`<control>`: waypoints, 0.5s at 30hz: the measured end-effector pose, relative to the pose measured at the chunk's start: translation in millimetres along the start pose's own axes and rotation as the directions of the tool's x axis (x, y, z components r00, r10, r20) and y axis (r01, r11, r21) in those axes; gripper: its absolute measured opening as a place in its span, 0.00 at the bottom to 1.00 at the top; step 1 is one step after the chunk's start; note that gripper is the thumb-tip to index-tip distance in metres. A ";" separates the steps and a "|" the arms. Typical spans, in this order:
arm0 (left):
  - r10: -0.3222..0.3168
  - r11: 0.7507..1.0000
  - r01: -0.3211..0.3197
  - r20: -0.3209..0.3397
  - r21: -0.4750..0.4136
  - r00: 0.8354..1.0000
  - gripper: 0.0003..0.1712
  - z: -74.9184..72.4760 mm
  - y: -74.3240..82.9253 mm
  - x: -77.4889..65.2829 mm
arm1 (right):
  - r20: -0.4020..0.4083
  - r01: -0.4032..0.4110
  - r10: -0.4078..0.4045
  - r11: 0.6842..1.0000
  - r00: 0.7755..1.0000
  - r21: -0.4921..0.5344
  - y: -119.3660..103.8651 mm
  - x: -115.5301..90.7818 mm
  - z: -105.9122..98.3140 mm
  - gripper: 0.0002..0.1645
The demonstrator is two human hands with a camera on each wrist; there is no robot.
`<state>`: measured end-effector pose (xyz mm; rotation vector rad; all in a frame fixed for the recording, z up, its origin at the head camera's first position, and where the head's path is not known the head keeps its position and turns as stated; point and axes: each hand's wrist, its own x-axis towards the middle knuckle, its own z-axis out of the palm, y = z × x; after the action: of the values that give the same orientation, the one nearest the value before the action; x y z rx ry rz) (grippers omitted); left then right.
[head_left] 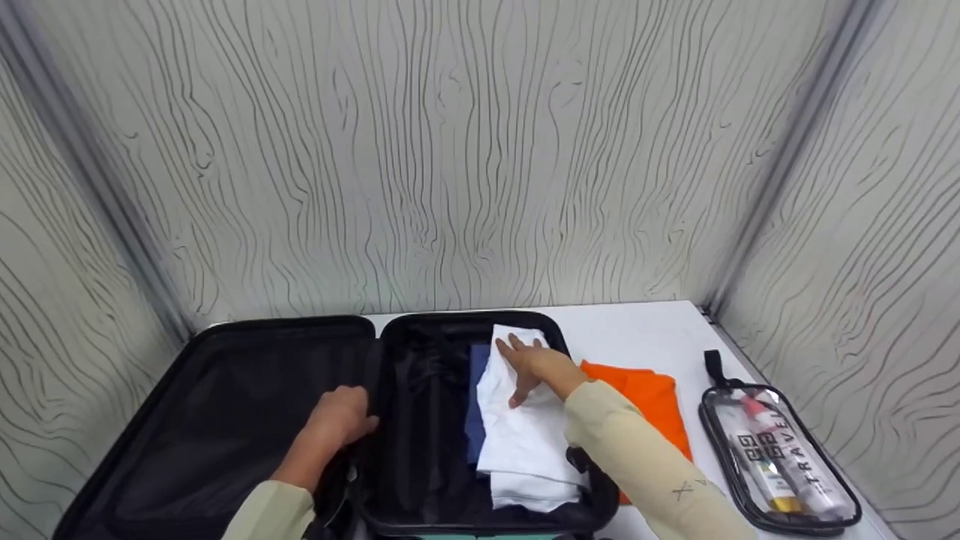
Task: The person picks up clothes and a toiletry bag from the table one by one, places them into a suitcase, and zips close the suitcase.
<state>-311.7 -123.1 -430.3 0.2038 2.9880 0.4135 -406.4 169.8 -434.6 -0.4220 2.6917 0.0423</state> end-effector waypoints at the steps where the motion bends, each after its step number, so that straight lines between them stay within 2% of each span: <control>1: 0.005 1.000 -0.005 -0.005 0.005 1.000 0.12 0.6 -1.3 -1.0 | -0.009 0.017 -0.017 1.000 1.000 0.007 1.1 -2.5 -1.7 0.67; 5: 0.025 1.000 -0.024 -0.009 0.010 1.000 0.11 2.2 -2.2 -2.6 | -0.058 0.085 -0.082 0.994 0.995 0.061 11.3 -18.3 -6.5 0.62; 8: 0.012 1.000 -0.012 -0.006 0.002 1.000 0.11 1.2 -0.7 -3.3 | -0.108 0.142 -0.128 0.980 0.986 0.137 22.5 -34.1 -8.7 0.57; 11: 0.014 1.000 -0.014 -0.004 0.005 1.000 0.12 -1.1 0.6 -4.3 | -0.170 0.198 -0.166 0.961 0.971 0.191 34.9 -50.5 -10.1 0.53; 15: 0.017 1.000 -0.017 0.013 0.009 1.000 0.11 -2.4 1.1 -5.7 | -0.243 0.269 -0.216 0.939 0.946 0.214 50.7 -71.5 -9.2 0.50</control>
<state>-306.2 -123.5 -427.1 0.2318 2.9784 0.3986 -363.1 237.8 -398.9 -0.7145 2.7831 -0.4269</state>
